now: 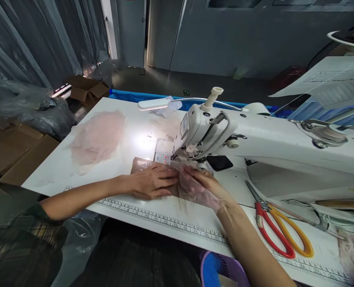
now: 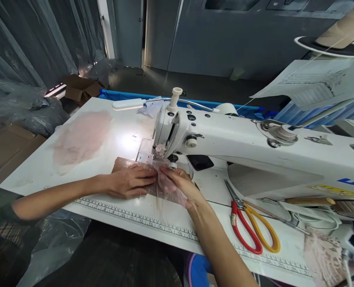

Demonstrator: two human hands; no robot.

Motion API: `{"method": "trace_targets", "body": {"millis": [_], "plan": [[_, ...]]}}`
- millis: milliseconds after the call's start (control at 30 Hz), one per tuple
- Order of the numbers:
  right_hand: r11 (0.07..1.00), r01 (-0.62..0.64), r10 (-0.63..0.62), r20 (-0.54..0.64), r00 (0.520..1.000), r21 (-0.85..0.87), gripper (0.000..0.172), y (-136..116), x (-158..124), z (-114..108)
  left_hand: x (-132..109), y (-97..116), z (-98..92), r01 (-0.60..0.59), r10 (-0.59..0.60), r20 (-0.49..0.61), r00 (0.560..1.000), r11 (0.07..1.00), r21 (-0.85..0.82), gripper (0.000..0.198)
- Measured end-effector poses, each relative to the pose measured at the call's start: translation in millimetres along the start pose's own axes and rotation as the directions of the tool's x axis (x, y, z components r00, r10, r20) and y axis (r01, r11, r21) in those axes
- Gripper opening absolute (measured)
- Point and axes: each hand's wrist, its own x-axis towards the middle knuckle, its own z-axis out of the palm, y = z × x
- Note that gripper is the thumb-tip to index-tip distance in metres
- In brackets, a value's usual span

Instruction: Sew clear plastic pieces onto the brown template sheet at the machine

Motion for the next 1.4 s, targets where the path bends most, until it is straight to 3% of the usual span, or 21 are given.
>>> {"method": "trace_targets", "body": {"millis": [67, 100, 167, 200, 300, 433, 567, 633, 700, 733, 767, 833, 900, 933, 1033, 1100, 1167, 1267, 1400], "plan": [[0.998, -0.046, 0.045, 0.022, 0.999, 0.050, 0.038, 0, -1, 9, -4, -8, -9.1, 0.146, -0.173, -0.097, 0.980, 0.960, -0.241, 0.032], [0.998, -0.045, 0.044, 0.021, 0.999, 0.053, 0.037, 0, 0, 13, -6, -14, -13.1, 0.241, -0.298, -0.101, 0.949, 0.894, -0.379, 0.032], [1.000, -0.012, 0.011, 0.023, 1.000, 0.016, 0.037, -1, 3, 20, -9, -25, -18.4, 0.388, -0.497, 0.002, 0.868, 0.675, -0.628, 0.038], [1.000, 0.000, 0.000, 0.032, 0.999, -0.001, 0.037, -1, 5, 23, -10, -29, -19.5, 0.425, -0.541, 0.081, 0.837, 0.551, -0.718, 0.042], [1.000, -0.012, 0.013, 0.038, 0.999, -0.014, 0.036, -4, 15, 35, -9, -38, -19.1, 0.448, -0.588, 0.226, 0.777, 0.263, -0.855, 0.054], [1.000, -0.009, 0.009, 0.039, 0.999, 0.005, 0.033, -12, 28, 59, -7, -38, -23.0, 0.403, -0.669, 0.299, 0.681, 0.001, -0.915, 0.066], [0.999, 0.022, -0.030, 0.245, 0.969, 0.035, 0.035, -23, 34, 75, -10, -39, -34.3, 0.320, -0.663, 0.345, 0.664, -0.165, -0.933, 0.075], [0.988, 0.088, -0.054, 0.244, 0.968, -0.131, 0.040, -22, 32, 69, -11, -41, -37.5, 0.325, -0.649, 0.367, 0.666, -0.190, -0.927, 0.077], [0.885, 0.206, -0.163, 0.137, 0.977, -0.417, 0.037, -13, 27, 56, -12, -41, -38.2, 0.350, -0.653, 0.375, 0.658, -0.176, -0.920, 0.075], [0.785, 0.267, -0.264, 0.089, 0.960, -0.559, 0.033, -5, 24, 48, -12, -41, -38.1, 0.362, -0.659, 0.373, 0.654, -0.160, -0.918, 0.073], [0.665, 0.355, -0.396, 0.093, 0.914, -0.657, 0.028, 3, 20, 40, -12, -40, -38.2, 0.373, -0.663, 0.369, 0.651, -0.143, -0.917, 0.070], [0.371, 0.579, -0.585, 0.302, 0.753, -0.726, 0.024, 20, 15, 29, -12, -38, -39.4, 0.402, -0.677, 0.355, 0.645, -0.095, -0.911, 0.068], [0.130, 0.725, -0.583, 0.539, 0.608, -0.677, 0.027, 35, 11, 24, -13, -37, -41.6, 0.467, -0.707, 0.315, 0.633, 0.025, -0.884, 0.070], [0.063, 0.755, -0.550, 0.608, 0.572, -0.653, 0.030, 41, 9, 24, -13, -37, -42.6, 0.519, -0.730, 0.277, 0.624, 0.123, -0.846, 0.072], [0.012, 0.757, -0.518, 0.643, 0.564, -0.654, 0.030, 48, 7, 26, -9, -41, -42.7, 0.661, -0.770, 0.088, 0.632, 0.477, -0.579, 0.076], [0.019, 0.747, -0.519, 0.632, 0.575, -0.664, 0.028, 47, 6, 25, -2, -47, -40.6, 0.667, -0.713, -0.001, 0.701, 0.655, -0.355, 0.060], [0.017, 0.743, -0.517, 0.630, 0.580, -0.669, 0.027, 46, 5, 22, 8, -54, -38.7, 0.598, -0.612, -0.031, 0.790, 0.781, -0.179, 0.036], [0.018, 0.725, -0.516, 0.615, 0.596, -0.688, 0.027, 44, 7, 14, 26, -60, -39.4, 0.512, -0.504, -0.091, 0.859, 0.849, 0.130, 0.035], [0.055, 0.719, -0.535, 0.587, 0.607, -0.693, 0.030, 46, 13, 2, 45, -59, -41.5, 0.453, -0.431, -0.164, 0.887, 0.746, 0.489, 0.032]]}}
